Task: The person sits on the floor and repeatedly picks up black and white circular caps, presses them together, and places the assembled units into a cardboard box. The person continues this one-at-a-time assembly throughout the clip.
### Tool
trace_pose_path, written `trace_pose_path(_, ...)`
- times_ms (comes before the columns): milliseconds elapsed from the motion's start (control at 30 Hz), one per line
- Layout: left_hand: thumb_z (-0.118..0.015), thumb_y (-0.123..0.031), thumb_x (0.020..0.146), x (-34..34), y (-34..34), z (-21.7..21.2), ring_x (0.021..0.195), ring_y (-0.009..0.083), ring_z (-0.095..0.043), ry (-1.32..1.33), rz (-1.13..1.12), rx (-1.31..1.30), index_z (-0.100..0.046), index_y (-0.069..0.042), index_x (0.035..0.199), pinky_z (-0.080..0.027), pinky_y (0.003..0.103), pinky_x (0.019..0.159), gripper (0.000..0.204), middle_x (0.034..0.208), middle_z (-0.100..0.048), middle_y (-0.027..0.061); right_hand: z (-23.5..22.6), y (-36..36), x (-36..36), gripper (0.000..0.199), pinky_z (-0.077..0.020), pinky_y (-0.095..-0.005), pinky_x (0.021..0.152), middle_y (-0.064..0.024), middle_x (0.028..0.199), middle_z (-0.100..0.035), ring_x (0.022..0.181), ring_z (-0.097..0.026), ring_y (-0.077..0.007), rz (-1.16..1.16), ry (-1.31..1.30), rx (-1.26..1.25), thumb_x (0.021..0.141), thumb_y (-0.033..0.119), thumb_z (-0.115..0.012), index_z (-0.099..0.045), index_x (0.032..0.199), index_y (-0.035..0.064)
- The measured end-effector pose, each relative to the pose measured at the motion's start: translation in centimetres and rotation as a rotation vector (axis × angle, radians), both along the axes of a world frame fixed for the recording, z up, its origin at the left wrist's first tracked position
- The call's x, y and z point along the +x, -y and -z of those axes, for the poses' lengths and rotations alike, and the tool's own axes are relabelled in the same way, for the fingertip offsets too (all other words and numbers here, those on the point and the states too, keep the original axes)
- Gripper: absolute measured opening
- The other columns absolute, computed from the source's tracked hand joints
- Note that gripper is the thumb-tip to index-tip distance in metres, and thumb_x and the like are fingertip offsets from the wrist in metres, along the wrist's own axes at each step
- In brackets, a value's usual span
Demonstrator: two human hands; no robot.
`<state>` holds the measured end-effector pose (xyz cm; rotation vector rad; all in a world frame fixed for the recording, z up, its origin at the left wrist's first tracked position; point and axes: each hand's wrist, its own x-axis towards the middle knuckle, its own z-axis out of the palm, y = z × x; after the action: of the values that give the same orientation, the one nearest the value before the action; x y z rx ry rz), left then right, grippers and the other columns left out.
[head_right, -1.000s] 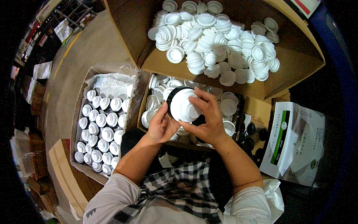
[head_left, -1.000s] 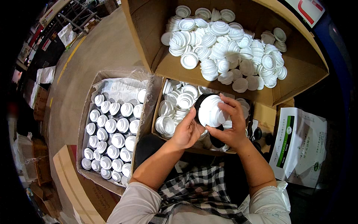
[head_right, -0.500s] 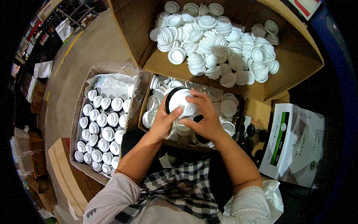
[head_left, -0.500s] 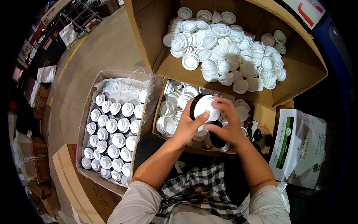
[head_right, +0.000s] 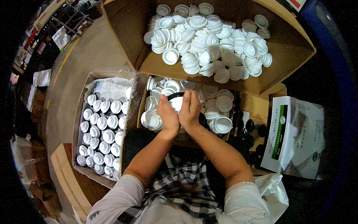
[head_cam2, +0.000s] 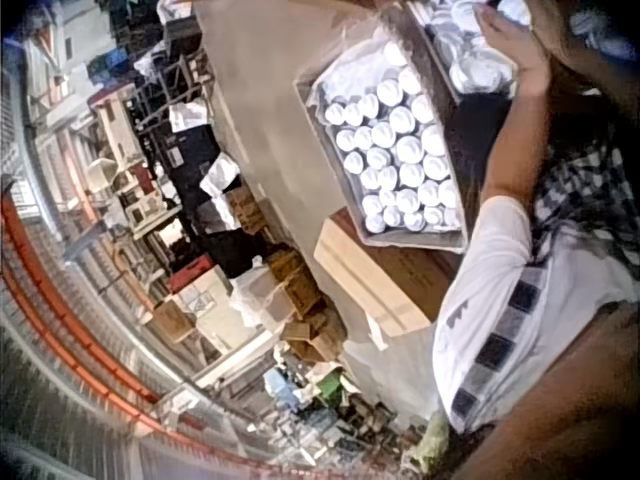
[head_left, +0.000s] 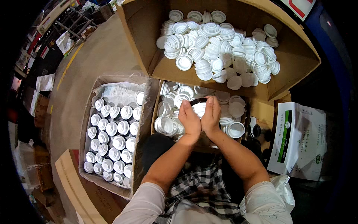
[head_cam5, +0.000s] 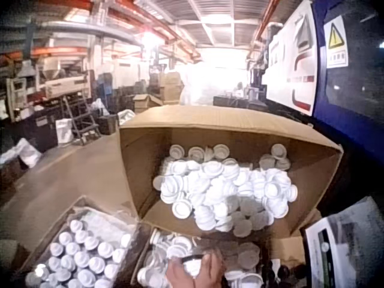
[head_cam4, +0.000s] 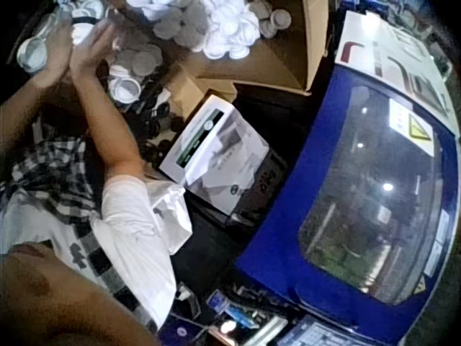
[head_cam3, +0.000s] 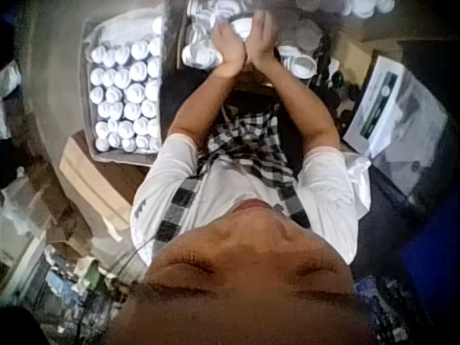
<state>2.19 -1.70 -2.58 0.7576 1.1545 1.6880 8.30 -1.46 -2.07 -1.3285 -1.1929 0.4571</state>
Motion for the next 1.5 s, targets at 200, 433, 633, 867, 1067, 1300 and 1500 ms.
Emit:
trace_pose_path(200, -0.043, -0.026, 0.097, 1.3, -1.9, 2.2, 0.058, 0.0071, -0.035, -0.033, 0.031, -0.093, -0.048, -0.001, 0.068, -0.032, 0.026, 0.051, 0.038, 0.060, -0.042, -0.0022, 2.7, -1.4, 1.9, 0.040, -0.0416, -0.0400, 0.069, -0.0219, 0.081, -0.057, 0.077, -0.055, -0.0344, 0.058, 0.026, -0.209, 0.096, 0.031, -0.036, -0.054, 0.083, -0.0027)
trace_pose_path(433, -0.052, -0.027, 0.093, -2.3, -1.1, -0.6, 0.080, 0.0111, -0.051, -0.186, 0.456, -0.181, -0.052, -0.004, 0.108, -0.042, 0.025, 0.069, 0.027, 0.089, -0.057, 0.0034, 0.2, -2.7, 2.6, 0.059, -0.0397, -0.0340, 0.088, -0.0145, 0.109, -0.056, 0.098, -0.052, -0.0230, -0.121, -0.623, -0.257, 0.094, 0.053, -0.035, -0.054, 0.111, -0.0009)
trace_pose_path(633, -0.053, -0.020, 0.090, -19.8, -6.9, -1.8, 0.090, 0.0176, -0.054, 0.321, -0.097, 0.182, -0.053, -0.005, 0.102, -0.043, 0.033, 0.083, 0.020, 0.096, -0.057, 0.0064, -3.2, 0.7, 3.5, 0.065, -0.0438, -0.0351, 0.087, -0.0094, 0.109, -0.055, 0.103, -0.053, -0.0197, -0.386, -0.684, -0.451, 0.090, 0.062, -0.034, -0.048, 0.119, 0.0052)
trace_pose_path(867, -0.059, -0.018, 0.086, -32.2, -15.6, 11.0, 0.053, 0.0162, -0.049, 0.096, -0.359, -0.482, -0.057, -0.003, 0.085, -0.040, 0.029, 0.041, 0.016, 0.070, -0.054, 0.0055, -4.2, 1.9, 2.6, 0.051, -0.0483, -0.0300, 0.076, -0.0077, 0.100, -0.058, 0.092, -0.057, -0.0159, -0.475, -0.592, -0.456, 0.096, 0.049, -0.033, -0.051, 0.112, 0.0041)
trace_pose_path(1067, -0.057, -0.005, 0.079, -32.2, -21.5, 18.6, 0.057, 0.0223, -0.059, 0.033, -0.266, -0.529, -0.059, 0.001, 0.088, -0.043, 0.032, 0.041, 0.011, 0.073, -0.060, 0.0106, -3.3, 1.1, 2.8, 0.050, -0.0465, -0.0306, 0.079, -0.0100, 0.100, -0.059, 0.092, -0.058, -0.0180, -0.496, -0.568, -0.523, 0.096, 0.049, -0.034, -0.050, 0.111, 0.0034)
trace_pose_path(1300, -0.061, -0.018, 0.080, -33.8, -23.0, 24.2, 0.080, 0.0222, -0.064, -0.597, -0.167, -0.701, -0.066, -0.002, 0.105, -0.049, 0.032, 0.073, 0.029, 0.093, -0.068, 0.0140, -4.0, 0.7, 4.2, 0.050, -0.0471, -0.0321, 0.080, -0.0103, 0.100, -0.059, 0.094, -0.058, -0.0187, -0.448, -0.519, -0.467, 0.096, 0.048, -0.034, -0.050, 0.111, 0.0030)
trace_pose_path(1500, -0.060, -0.001, 0.079, -34.8, -22.9, 24.9, 0.060, 0.0177, -0.059, 0.029, -0.084, -0.517, -0.054, -0.003, 0.114, -0.044, 0.032, 0.043, 0.036, 0.077, -0.063, 0.0087, -6.2, -1.9, 13.1, 0.041, -0.0469, -0.0349, 0.077, -0.0079, 0.091, -0.061, 0.088, -0.059, -0.0210, -0.111, -0.635, -0.049, 0.097, 0.042, -0.038, -0.053, 0.107, 0.0060)
